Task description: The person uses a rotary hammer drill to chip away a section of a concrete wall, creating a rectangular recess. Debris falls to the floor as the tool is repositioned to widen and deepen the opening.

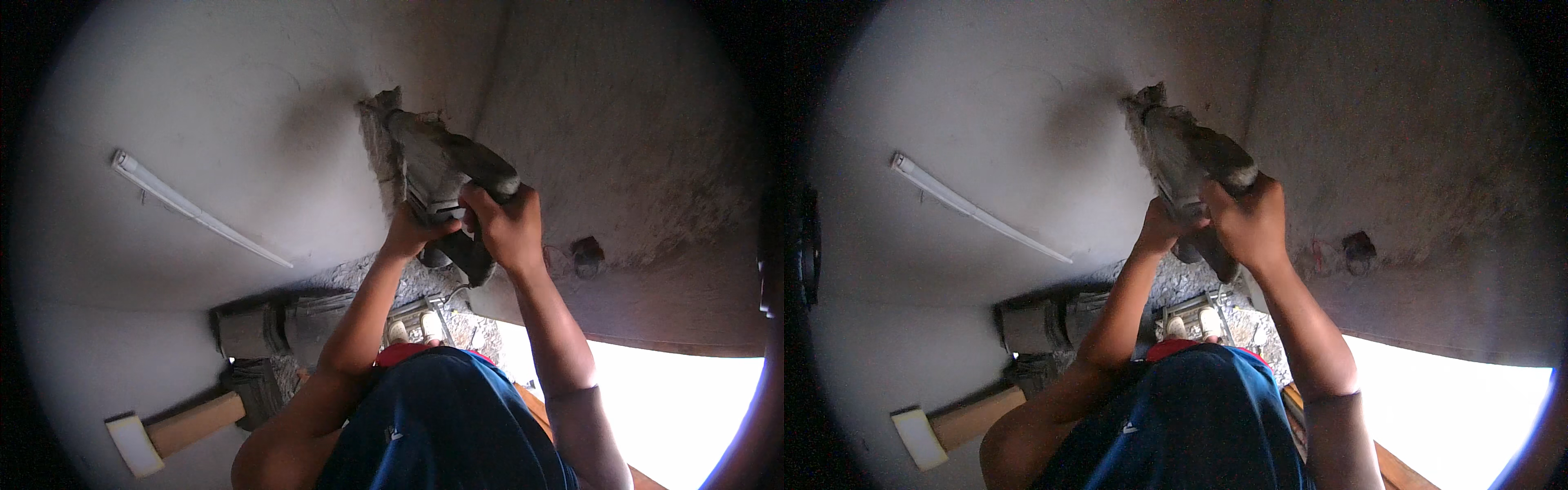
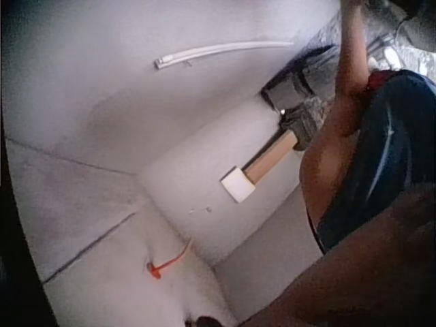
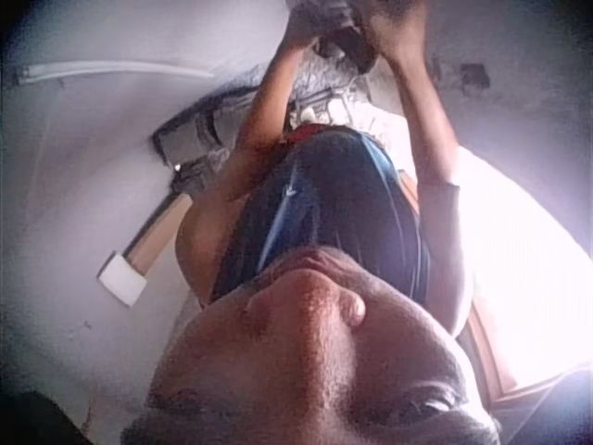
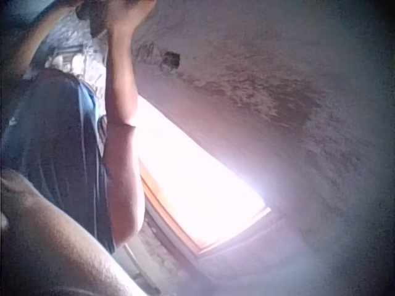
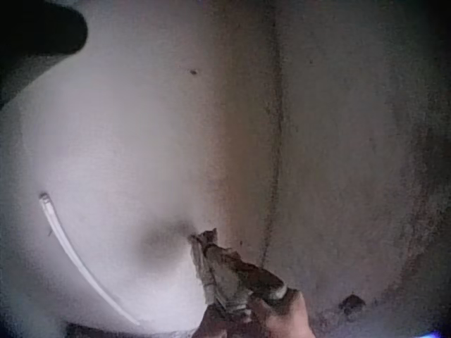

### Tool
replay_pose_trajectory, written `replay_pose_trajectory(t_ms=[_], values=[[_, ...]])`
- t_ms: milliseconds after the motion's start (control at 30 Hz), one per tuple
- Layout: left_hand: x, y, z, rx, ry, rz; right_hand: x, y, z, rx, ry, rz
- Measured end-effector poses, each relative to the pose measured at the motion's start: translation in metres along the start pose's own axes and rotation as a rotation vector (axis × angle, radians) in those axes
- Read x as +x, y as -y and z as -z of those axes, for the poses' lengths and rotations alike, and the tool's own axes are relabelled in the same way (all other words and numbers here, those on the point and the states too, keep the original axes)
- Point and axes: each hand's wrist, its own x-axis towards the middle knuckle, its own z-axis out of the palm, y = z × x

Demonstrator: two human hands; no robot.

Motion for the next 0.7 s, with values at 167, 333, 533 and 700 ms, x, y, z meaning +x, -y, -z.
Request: replay_pose_trajectory(t_ms=[167,333,533,700], values=[[0.029,0.009,0.011,-0.179,-0.058,0.022,0.038,0.011,-0.018,-0.284,0.048,0.011],[0.033,-0.008,-0.006,-0.303,-0.111,0.028,0.063,0.037,-0.017,-0.372,0.137,-0.028],[0.059,-0.016,-0.017,-0.219,-0.136,-0.086,0.087,0.058,-0.006,-0.51,0.135,-0.133],[0.064,-0.024,-0.022,-0.112,-0.159,-0.06,0.099,0.056,-0.001,-0.516,0.13,-0.087]])
